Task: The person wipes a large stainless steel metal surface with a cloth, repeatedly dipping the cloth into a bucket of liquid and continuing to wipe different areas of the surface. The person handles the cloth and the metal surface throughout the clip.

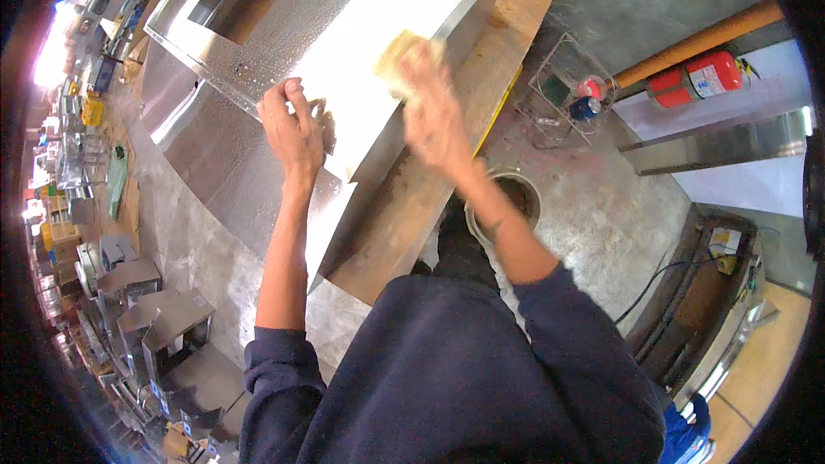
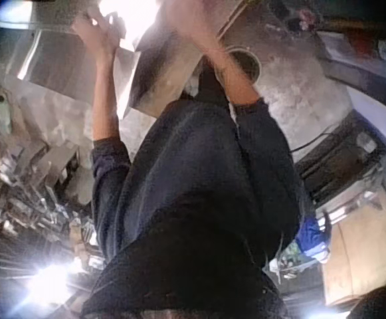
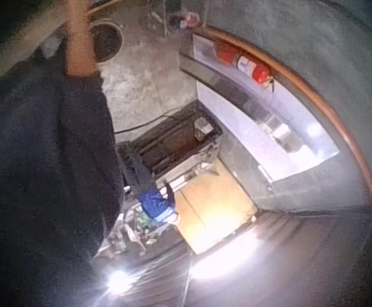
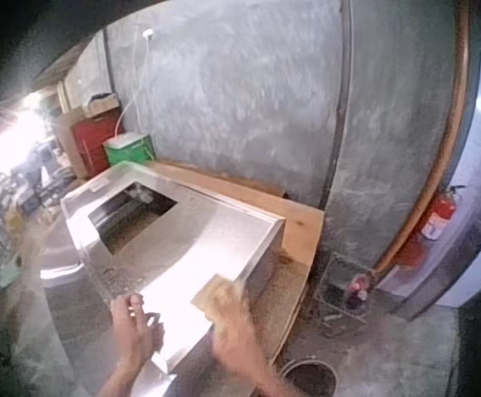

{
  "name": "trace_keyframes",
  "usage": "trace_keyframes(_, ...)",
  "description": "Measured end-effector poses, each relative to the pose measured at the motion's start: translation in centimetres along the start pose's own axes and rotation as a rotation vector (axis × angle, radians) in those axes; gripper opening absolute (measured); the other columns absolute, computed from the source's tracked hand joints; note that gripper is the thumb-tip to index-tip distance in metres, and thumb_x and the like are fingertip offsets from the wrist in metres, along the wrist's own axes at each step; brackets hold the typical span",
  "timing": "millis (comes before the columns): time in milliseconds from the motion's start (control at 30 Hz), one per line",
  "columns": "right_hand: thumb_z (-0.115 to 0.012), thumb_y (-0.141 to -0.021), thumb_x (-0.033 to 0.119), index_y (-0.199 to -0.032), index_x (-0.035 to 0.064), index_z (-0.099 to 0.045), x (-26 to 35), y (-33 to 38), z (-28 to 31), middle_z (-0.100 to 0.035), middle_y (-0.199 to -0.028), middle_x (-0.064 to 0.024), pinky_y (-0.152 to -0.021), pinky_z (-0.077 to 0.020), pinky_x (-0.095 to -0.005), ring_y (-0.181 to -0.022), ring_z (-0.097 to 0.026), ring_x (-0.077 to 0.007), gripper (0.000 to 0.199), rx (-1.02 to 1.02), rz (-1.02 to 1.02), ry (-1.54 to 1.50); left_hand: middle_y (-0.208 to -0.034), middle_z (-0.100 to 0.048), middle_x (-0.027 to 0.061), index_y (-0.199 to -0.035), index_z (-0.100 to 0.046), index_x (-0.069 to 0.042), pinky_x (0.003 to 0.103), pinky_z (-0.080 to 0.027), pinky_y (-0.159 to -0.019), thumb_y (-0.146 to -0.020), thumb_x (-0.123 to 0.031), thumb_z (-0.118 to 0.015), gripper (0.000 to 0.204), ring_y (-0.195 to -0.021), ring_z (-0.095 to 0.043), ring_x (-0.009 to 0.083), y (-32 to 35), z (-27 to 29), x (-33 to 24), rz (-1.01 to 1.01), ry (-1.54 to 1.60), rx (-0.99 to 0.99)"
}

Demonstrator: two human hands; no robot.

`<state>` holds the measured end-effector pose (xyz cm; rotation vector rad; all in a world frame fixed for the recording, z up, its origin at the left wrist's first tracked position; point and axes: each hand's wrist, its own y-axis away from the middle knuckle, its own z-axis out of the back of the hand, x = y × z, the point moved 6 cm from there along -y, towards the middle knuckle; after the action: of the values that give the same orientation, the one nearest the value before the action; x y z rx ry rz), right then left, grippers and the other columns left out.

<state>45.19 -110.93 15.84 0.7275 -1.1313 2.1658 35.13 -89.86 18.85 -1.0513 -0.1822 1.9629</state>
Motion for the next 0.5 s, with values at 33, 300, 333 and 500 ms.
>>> trace_keyframes(33,-0.051,-0.085,-0.001,-0.157,0.006,-0.047,3.1,2.2,-1.3,-0.029,-0.169,-0.026,-0.13,-0.0163,-0.059,-0.156,-0.028,-0.0477,0.073,0.015,-0.003,-0.061,-0.113,-0.066,0.0175,-0.118,-0.066,0.001,0.043,-0.048,-0.095,-0.115,-0.033,-0.042,0.042,-0.105,-0.058,0.0297,0.0,0.1,0.2,-0.04,-0.009,-0.013)
trace_keyframes(300,-0.055,-0.092,0.005,-0.147,-0.0089,-0.05,12.3,10.7,-2.9,-0.045,-0.159,-0.0295,-0.125,-0.0334,-0.0531,-0.149,-0.044,-0.0403,0.057,0.08,-0.324,-0.552,-0.113,-0.065,0.0214,-0.12,-0.063,0.005,0.048,-0.044,-0.096,-0.113,-0.03,-0.046,0.04,-0.107,-0.056,0.0349,-1.4,-0.5,0.6,-0.116,0.036,0.022)
trace_keyframes(333,-0.056,-0.091,0.007,-0.146,-0.0075,-0.051,10.2,12.2,-2.6,-0.05,-0.154,-0.027,-0.121,-0.0387,-0.0515,-0.143,-0.05,-0.0389,0.057,0.062,-0.573,-0.704,-0.114,-0.065,0.0214,-0.12,-0.063,0.005,0.048,-0.044,-0.096,-0.113,-0.03,-0.047,0.04,-0.107,-0.056,0.0346,-1.7,-0.3,0.4,-0.135,0.026,0.044)
trace_keyframes(500,-0.06,-0.093,0.018,-0.137,-0.0012,-0.054,-0.6,13.3,3.1,-0.067,-0.125,-0.0165,-0.101,-0.057,-0.0484,-0.113,-0.069,-0.0319,0.049,-0.42,-1.195,-1.264,-0.111,-0.064,0.0208,-0.12,-0.063,0.006,0.047,-0.044,-0.095,-0.111,-0.03,-0.052,0.038,-0.105,-0.056,0.0319,-2.1,-0.5,-1.3,-0.232,-0.057,0.134)
